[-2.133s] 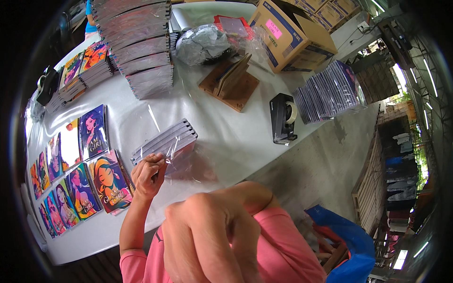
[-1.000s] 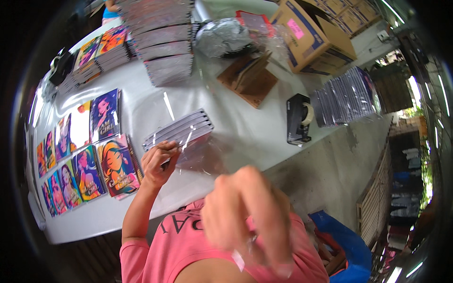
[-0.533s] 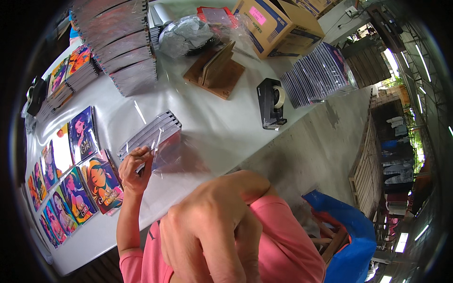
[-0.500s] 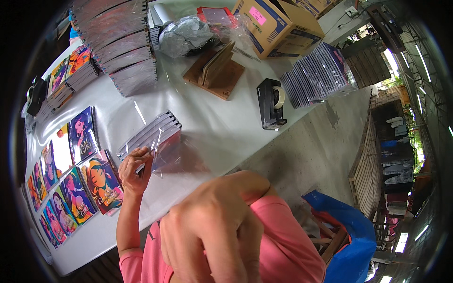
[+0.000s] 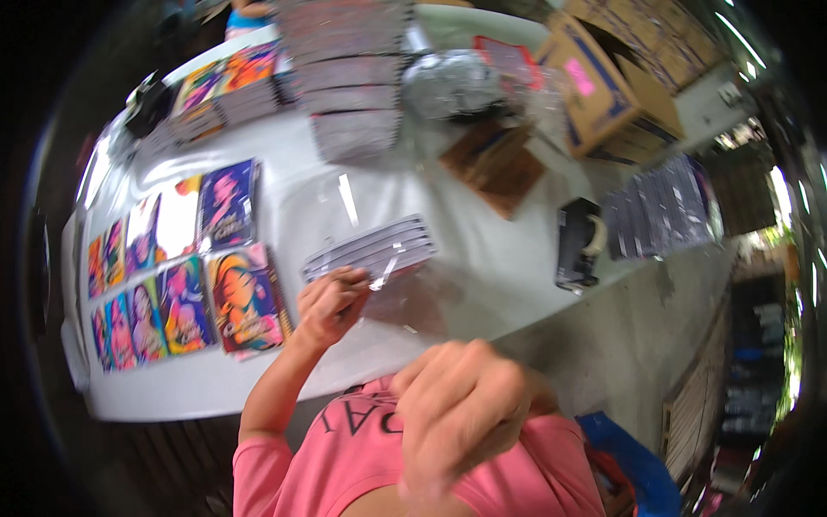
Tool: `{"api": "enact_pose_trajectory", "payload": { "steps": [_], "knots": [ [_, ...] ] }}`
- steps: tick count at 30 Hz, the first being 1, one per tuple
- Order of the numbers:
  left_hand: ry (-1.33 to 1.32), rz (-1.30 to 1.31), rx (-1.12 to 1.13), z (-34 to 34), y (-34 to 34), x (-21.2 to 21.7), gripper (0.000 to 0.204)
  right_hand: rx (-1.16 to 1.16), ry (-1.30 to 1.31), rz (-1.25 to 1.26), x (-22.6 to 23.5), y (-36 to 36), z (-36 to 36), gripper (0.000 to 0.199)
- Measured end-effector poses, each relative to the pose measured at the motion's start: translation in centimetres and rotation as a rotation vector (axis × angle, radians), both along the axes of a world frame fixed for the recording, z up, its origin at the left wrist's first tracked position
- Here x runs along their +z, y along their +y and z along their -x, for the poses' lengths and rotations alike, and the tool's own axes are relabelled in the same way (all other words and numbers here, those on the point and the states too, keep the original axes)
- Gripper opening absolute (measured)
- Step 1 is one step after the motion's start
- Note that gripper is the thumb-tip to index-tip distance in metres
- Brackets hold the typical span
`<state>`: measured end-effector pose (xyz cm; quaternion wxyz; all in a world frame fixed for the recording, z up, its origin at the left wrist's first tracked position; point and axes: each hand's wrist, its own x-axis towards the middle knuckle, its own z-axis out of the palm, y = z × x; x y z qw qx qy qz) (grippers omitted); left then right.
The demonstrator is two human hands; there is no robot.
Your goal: The person picks up notebooks with various cover designs one at a time, stacks them together, places the stack into a plastic bag, and seals the opening of the bag with tape from a dispenser.
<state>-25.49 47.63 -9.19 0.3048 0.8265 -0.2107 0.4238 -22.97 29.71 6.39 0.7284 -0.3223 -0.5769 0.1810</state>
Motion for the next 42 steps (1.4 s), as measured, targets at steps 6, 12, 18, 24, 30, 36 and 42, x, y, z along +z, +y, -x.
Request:
{"api": "enact_pose_trajectory", "payload": {
  "steps": [6,12,18,24,30,36,42],
  "knots": [
    [0.003,0.034,-0.025,0.4,0.3,-0.6,0.013,-0.680,0.217,0.741,-6.6,1.2,0.5,0.022],
    [-0.115,0.052,-0.016,-0.4,-0.3,-1.5,0.019,-0.645,0.718,0.863,-11.7,1.4,0.2,0.029],
    [-0.067,-0.022,0.004,-0.1,-0.1,-0.3,0.019,-0.636,0.754,0.869,-12.3,1.4,0.1,0.032],
    [0.161,-0.335,0.237,1.3,-0.6,1.0,0.037,-0.640,0.732,0.825,-13.5,1.5,0.4,0.030],
    [0.584,-0.418,0.355,0.9,-0.7,4.8,0.081,-0.901,0.365,0.777,-17.2,1.8,-0.5,0.029],
    [0.843,-0.469,0.285,-1.8,-1.2,6.7,0.077,-1.142,0.111,0.914,-21.9,1.3,-1.5,0.025],
    [0.812,-0.359,0.095,-7.3,-3.5,7.1,0.086,0.030,0.293,1.253,-21.2,2.2,2.3,0.027]
  ]
}}
